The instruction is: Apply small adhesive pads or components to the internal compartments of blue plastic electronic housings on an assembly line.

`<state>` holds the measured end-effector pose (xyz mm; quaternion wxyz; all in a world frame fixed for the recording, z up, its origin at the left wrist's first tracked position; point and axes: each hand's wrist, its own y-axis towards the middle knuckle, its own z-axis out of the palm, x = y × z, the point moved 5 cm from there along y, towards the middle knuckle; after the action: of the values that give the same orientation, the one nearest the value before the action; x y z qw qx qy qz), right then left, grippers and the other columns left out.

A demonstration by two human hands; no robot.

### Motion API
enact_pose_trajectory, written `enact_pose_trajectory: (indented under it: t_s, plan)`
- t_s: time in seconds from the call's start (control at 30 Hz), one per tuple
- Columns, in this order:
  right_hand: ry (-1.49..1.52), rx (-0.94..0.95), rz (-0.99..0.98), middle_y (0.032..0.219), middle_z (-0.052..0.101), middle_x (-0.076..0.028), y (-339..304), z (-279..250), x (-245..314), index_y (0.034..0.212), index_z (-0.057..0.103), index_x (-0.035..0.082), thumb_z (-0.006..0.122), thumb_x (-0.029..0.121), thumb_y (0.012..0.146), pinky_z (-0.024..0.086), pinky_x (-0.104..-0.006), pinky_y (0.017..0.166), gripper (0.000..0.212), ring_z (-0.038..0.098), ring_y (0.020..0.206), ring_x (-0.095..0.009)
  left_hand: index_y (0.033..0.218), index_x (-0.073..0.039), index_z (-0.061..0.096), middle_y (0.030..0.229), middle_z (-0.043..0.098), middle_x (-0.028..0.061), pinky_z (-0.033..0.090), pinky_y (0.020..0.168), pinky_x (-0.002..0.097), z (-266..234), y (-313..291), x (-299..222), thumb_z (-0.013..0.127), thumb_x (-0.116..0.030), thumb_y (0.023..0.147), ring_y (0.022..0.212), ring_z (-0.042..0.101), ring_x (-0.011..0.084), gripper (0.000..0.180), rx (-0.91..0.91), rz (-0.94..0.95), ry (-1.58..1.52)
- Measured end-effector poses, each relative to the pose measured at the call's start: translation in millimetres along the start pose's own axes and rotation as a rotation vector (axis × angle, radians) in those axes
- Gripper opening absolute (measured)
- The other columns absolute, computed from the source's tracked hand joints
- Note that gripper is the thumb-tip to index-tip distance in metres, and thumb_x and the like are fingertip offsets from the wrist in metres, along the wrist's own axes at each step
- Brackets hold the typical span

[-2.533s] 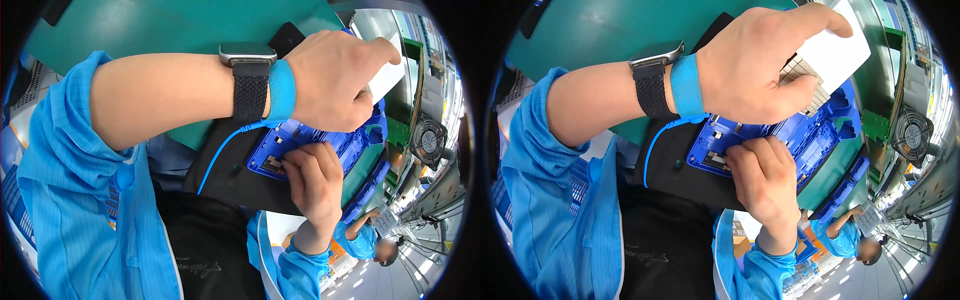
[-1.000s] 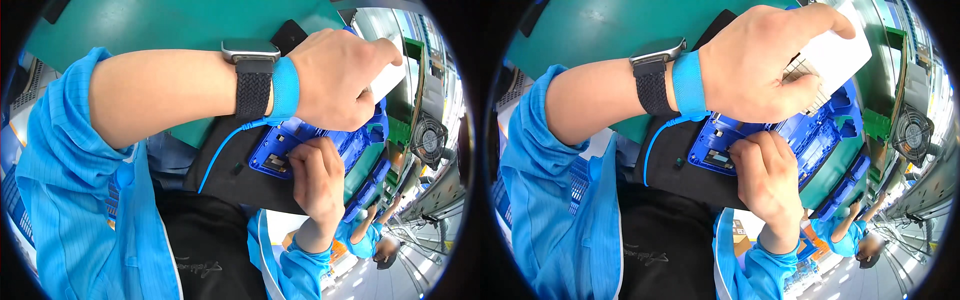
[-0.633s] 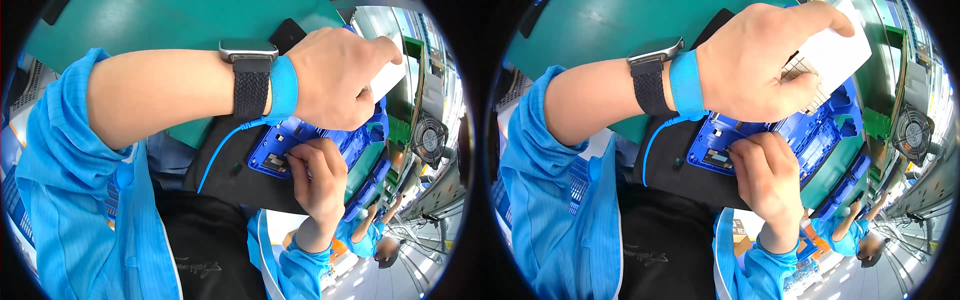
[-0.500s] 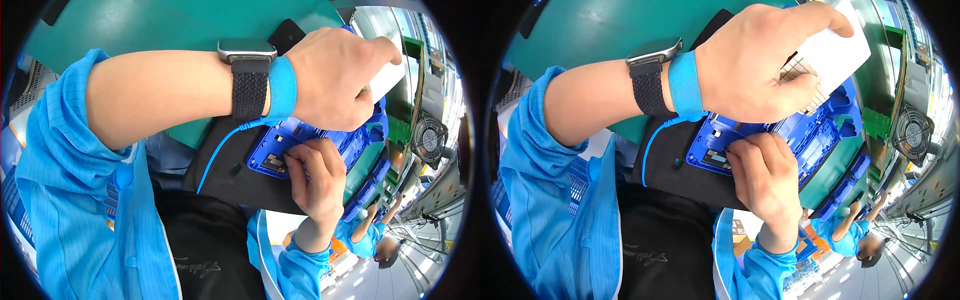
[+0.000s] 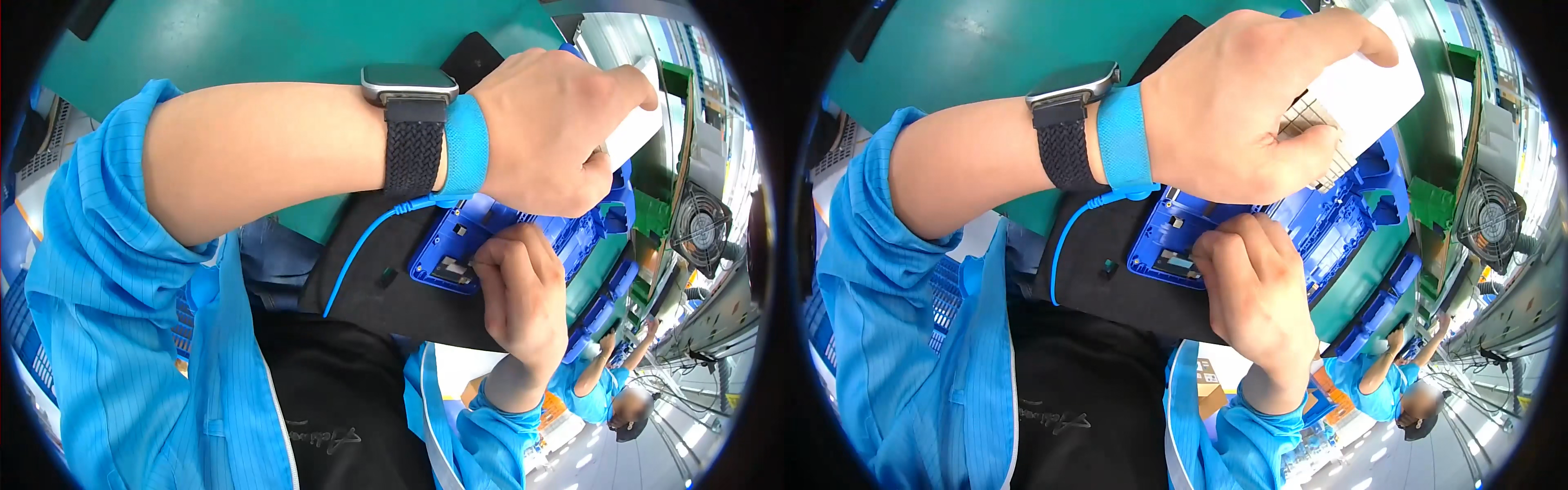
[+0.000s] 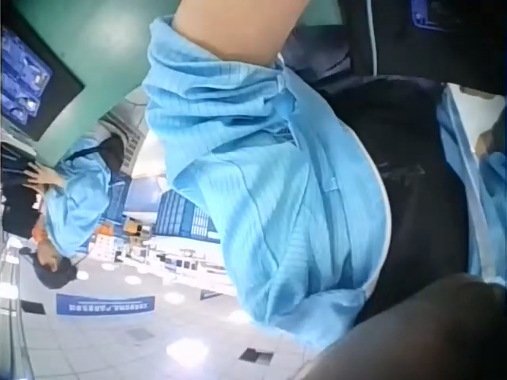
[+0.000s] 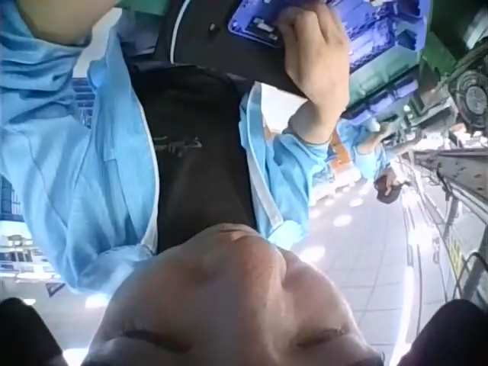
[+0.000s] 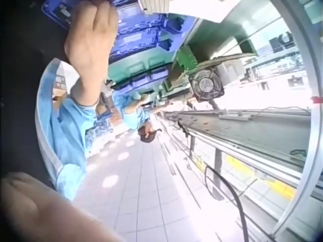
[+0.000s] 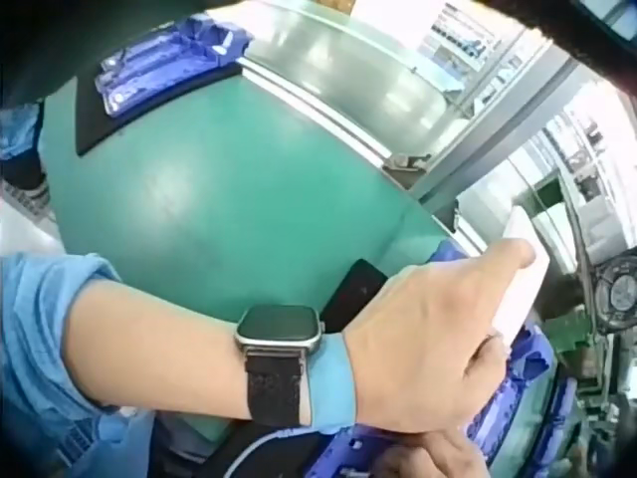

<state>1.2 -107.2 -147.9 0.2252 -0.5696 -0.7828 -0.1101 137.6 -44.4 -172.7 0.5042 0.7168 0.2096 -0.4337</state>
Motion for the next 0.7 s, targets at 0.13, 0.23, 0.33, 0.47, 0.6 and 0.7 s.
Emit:
enact_pose_trajectory:
  t_s: [0.13, 0.23, 0.33, 0.47, 0.6, 0.7]
  plan:
    - [0.043, 0.027, 0.001, 0.083, 0.059, -0.015, 0.2, -1.4, 0.9, 0.087, 0.059, -0.002, 0.069, -0.012, 0.074, 0.048, -0.0395, 0.064, 0.02, 0.059, 0.073, -0.033, 0.12, 0.002, 0.062, 0.071, 0.069, 0.0218, 0.059, 0.07, 0.0486, -0.5, -0.1, -0.6, 0.061, -0.01, 0.075, 0.071, 0.072, 0.0394, 0.047, -0.004, -0.011, 0.0]
    - [0.02, 0.045, 0.016, 0.083, 0.058, -0.014, 1.6, -1.8, 1.5, 0.089, 0.06, 0.0, 0.071, -0.009, 0.075, 0.048, -0.041, 0.065, 0.02, 0.058, 0.074, -0.033, 0.12, 0.002, 0.062, 0.072, 0.07, 0.0219, 0.059, 0.072, 0.0489, 0.0, 0.2, 0.0, 0.061, -0.01, 0.075, 0.072, 0.072, 0.0397, 0.047, 0.023, -0.026, 0.012]
    - [-0.011, 0.057, 0.027, 0.082, 0.056, -0.013, 2.4, -0.2, 2.9, 0.09, 0.061, 0.001, 0.073, -0.005, 0.076, 0.048, -0.0423, 0.067, 0.019, 0.057, 0.075, -0.032, 0.12, 0.002, 0.062, 0.073, 0.07, 0.0218, 0.059, 0.072, 0.0489, -0.8, 0.3, -0.9, 0.061, -0.01, 0.075, 0.073, 0.072, 0.0394, 0.047, -0.003, -0.007, 0.013]
    - [-0.033, 0.07, 0.043, 0.082, 0.057, -0.013, 3.8, -0.2, 3.3, 0.09, 0.061, 0.001, 0.072, -0.004, 0.077, 0.049, -0.0421, 0.068, 0.018, 0.058, 0.076, -0.032, 0.121, 0.002, 0.062, 0.073, 0.07, 0.0219, 0.059, 0.072, 0.0486, -0.4, 0.3, -0.3, 0.061, -0.01, 0.075, 0.074, 0.072, 0.0394, 0.047, 0.006, -0.014, 0.01]
    - [-0.04, 0.074, 0.043, 0.083, 0.057, -0.013, 3.6, -1.5, 2.4, 0.09, 0.061, 0.001, 0.072, -0.004, 0.077, 0.049, -0.0419, 0.068, 0.018, 0.058, 0.077, -0.032, 0.121, 0.002, 0.062, 0.074, 0.07, 0.0219, 0.059, 0.074, 0.0485, 0.2, 1.8, 0.1, 0.061, -0.011, 0.076, 0.075, 0.072, 0.0397, 0.047, 0.035, -0.04, 0.0]
    - [-0.036, 0.085, 0.041, 0.083, 0.057, -0.013, 4.9, -1.5, 3.0, 0.09, 0.062, 0.001, 0.072, -0.003, 0.077, 0.049, -0.0418, 0.068, 0.017, 0.058, 0.077, -0.032, 0.121, 0.002, 0.062, 0.074, 0.07, 0.022, 0.059, 0.073, 0.0485, -0.3, 1.2, -0.1, 0.061, -0.011, 0.076, 0.074, 0.072, 0.0395, 0.047, 0.004, -0.017, 0.012]
